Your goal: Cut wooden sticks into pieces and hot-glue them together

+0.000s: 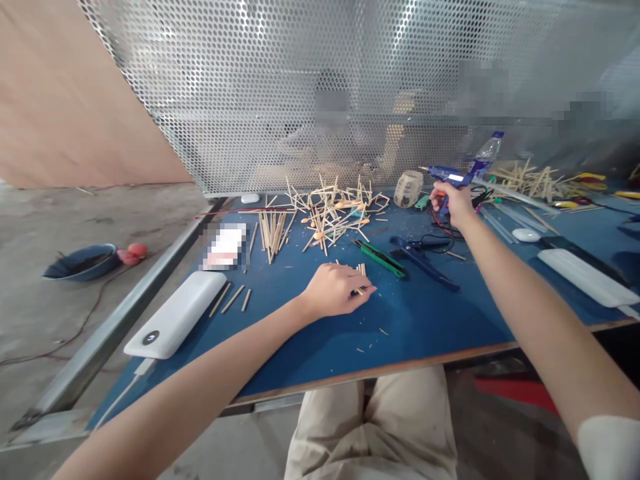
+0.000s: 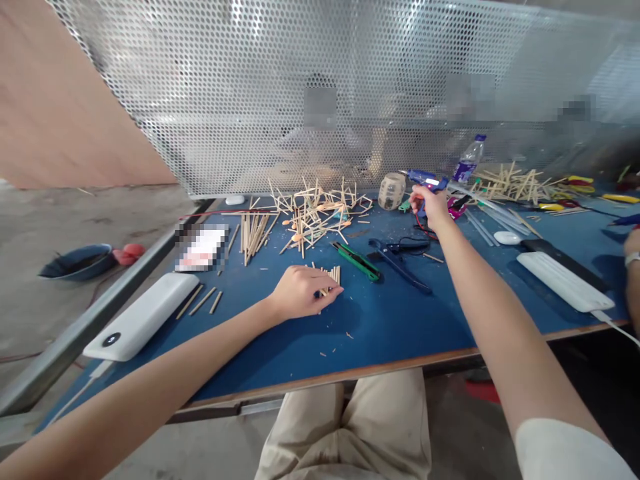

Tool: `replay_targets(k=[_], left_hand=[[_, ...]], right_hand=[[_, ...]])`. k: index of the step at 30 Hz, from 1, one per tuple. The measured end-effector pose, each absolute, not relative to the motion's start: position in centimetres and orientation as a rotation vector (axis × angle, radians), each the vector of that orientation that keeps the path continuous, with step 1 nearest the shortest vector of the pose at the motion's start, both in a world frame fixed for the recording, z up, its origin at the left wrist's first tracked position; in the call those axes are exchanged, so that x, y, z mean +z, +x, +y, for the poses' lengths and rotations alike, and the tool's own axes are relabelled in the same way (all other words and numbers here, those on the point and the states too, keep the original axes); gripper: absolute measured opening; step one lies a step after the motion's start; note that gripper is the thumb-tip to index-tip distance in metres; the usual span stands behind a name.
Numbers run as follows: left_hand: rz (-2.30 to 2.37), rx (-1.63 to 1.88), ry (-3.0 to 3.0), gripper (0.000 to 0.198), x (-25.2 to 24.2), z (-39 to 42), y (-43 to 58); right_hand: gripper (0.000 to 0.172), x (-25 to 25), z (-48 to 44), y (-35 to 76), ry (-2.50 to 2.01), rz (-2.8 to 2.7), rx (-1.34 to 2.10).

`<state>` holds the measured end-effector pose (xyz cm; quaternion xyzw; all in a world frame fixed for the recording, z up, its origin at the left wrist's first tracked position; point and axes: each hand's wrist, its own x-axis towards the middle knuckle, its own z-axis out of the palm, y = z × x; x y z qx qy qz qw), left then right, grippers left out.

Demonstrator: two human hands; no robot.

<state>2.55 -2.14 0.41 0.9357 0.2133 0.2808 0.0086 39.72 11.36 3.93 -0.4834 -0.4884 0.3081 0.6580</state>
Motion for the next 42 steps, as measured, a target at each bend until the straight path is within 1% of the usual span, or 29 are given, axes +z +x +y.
replay_targets(k=[6, 12, 19, 24, 31, 37, 42], left_hand=[[0.999, 0.914, 2.779, 0.035, -0.2, -0.8, 1.5], [1.073, 0.797, 2.739, 0.037, -0.5, 0.0, 1.5], [1.076, 0.78, 2.752, 0.038, -0.6, -0.1, 1.8], [1.095, 0.769, 2.77, 0.038, -0.7, -0.1, 1.8], [1.084, 0.771, 2.782, 0.035, -0.8, -0.1, 1.8], [1.088, 0.745, 2.797, 0.035, -0.8, 0.0, 1.8], [1.074, 0.713, 2.798, 0.034, -0.7, 0.0, 1.8]], right_hand=[[0.023, -0.5, 13.9, 42.2, -1.096, -1.045, 0.661], [0.017, -3.0, 15.1, 43.4, -1.137, -1.016, 0.617], [0.022, -3.3, 15.4, 43.1, -1.198, -1.037, 0.565], [0.02, -3.3, 15.7, 43.2, -1.254, -1.012, 0.499], [0.023, -3.5, 16.0, 43.2, -1.303, -0.999, 0.463], [0.015, -3.2, 15.9, 43.0, -1.255, -0.998, 0.456], [0.016, -2.9, 15.5, 42.6, -1.223, -1.005, 0.474]])
